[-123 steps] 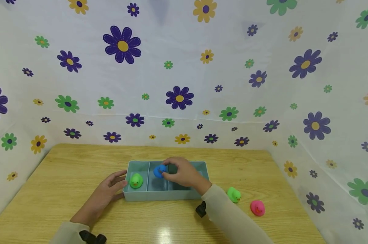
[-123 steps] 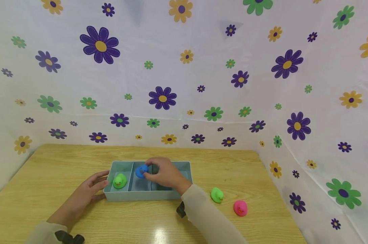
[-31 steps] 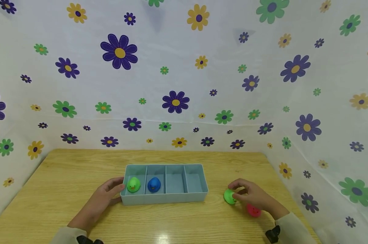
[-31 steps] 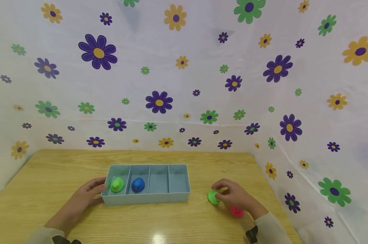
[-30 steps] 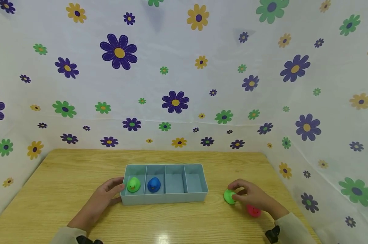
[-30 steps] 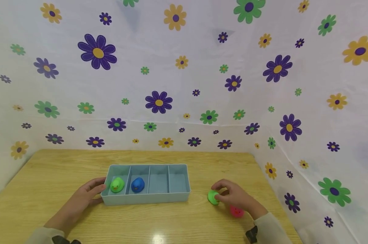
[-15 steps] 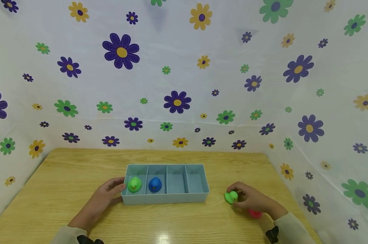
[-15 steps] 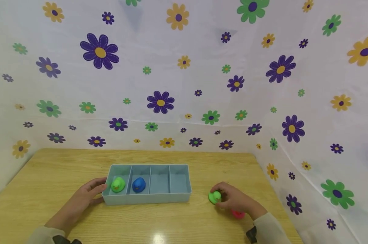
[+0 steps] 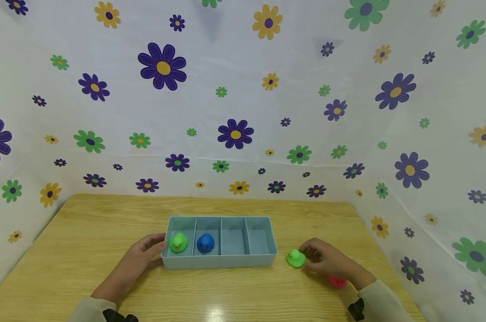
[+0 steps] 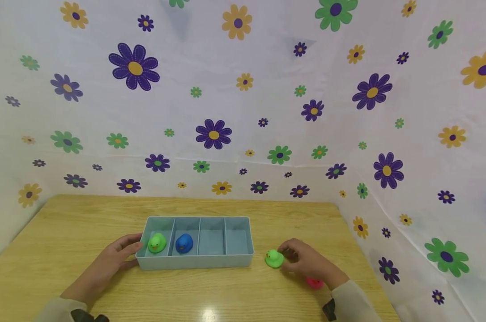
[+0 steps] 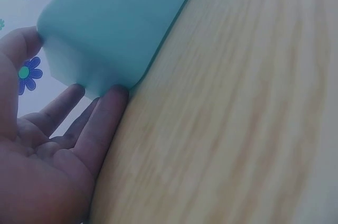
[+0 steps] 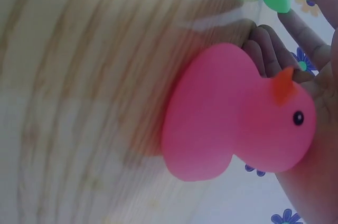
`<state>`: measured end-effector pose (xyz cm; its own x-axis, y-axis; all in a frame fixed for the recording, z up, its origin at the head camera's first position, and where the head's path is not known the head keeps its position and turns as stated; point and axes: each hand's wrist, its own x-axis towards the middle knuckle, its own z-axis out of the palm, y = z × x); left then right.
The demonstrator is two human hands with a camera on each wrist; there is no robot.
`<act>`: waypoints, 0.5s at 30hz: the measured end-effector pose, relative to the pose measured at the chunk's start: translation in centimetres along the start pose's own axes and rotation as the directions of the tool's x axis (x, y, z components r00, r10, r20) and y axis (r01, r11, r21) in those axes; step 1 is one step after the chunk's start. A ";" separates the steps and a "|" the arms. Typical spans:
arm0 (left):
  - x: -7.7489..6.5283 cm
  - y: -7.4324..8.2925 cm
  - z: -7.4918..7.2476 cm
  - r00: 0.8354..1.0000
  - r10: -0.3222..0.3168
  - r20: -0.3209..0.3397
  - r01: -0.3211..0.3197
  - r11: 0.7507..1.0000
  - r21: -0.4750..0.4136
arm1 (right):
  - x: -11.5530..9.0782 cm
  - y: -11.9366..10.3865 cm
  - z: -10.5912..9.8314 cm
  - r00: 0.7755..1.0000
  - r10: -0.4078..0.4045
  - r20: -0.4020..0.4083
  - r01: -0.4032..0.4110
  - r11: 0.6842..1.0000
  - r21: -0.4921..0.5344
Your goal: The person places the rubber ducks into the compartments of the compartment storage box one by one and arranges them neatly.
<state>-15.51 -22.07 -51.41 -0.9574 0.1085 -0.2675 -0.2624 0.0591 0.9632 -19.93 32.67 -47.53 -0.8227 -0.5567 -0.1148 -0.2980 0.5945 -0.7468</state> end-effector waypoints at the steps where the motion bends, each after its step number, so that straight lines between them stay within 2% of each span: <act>1: 0.0 0.0 0.0 1.000 -0.004 0.002 0.004 1.000 -0.001 | 0.0 -0.1 0.1 1.000 -0.002 -0.005 0.002 1.000 -0.012; 5: 0.1 0.0 0.0 1.000 -0.007 -0.002 0.007 1.000 -0.001 | 0.2 -0.1 0.5 0.999 -0.005 -0.034 0.003 0.997 -0.074; 15: -0.1 0.1 0.0 1.000 -0.010 -0.009 0.010 1.000 0.011 | 1.1 -0.8 1.0 0.993 0.071 -0.094 -0.086 0.983 -0.163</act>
<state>-15.48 -22.05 -51.31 -0.9558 0.0988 -0.2770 -0.2709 0.0710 0.9600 -20.09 31.05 -47.68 -0.8837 -0.4560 -0.1051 -0.3015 0.7265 -0.6175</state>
